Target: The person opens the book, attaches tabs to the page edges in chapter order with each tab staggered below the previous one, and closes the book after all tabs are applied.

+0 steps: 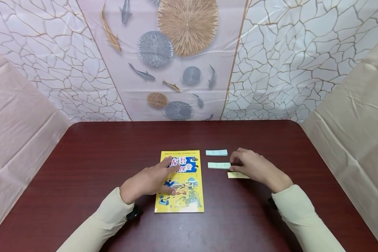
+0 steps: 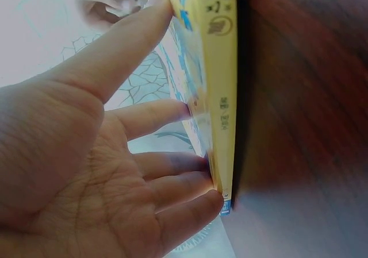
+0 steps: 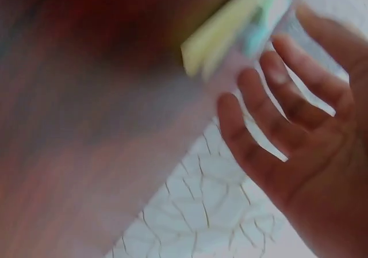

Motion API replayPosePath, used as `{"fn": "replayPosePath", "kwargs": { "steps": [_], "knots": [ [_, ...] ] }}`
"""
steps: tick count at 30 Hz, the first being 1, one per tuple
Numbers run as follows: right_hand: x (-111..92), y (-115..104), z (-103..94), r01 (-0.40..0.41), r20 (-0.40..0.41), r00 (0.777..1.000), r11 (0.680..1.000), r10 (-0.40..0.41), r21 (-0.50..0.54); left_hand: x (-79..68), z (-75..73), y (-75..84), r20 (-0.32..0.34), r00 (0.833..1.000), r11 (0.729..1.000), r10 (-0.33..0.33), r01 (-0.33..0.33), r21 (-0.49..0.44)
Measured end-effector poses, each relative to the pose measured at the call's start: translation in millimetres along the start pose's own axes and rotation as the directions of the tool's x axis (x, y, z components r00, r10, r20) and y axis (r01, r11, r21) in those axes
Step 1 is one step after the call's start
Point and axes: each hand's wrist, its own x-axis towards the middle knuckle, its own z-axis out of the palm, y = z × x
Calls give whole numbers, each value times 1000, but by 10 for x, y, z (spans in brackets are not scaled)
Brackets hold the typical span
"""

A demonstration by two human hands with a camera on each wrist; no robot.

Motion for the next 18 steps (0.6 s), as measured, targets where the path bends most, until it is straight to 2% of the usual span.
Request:
{"fn": "replayPosePath", "kwargs": {
  "steps": [3,7,12,18],
  "knots": [
    [-110,37,-56,1,58,998,1000,-1,-2,5,8,3,1,1000,1000,-6,6,1],
    [-184,40,-14,26,105,994,1000,-24,-14,-1,4,-3,2,1000,1000,-10,10,0],
    [-201,-47,44,37,82,996,999,-35,-26,-8,-3,-12,-4,1000,1000,-3,3,-2],
    [-159,-261,85,26,37,999,999,-25,-48,-9,-9,2,2,1000,1000,-6,6,-4]
  ]
}}
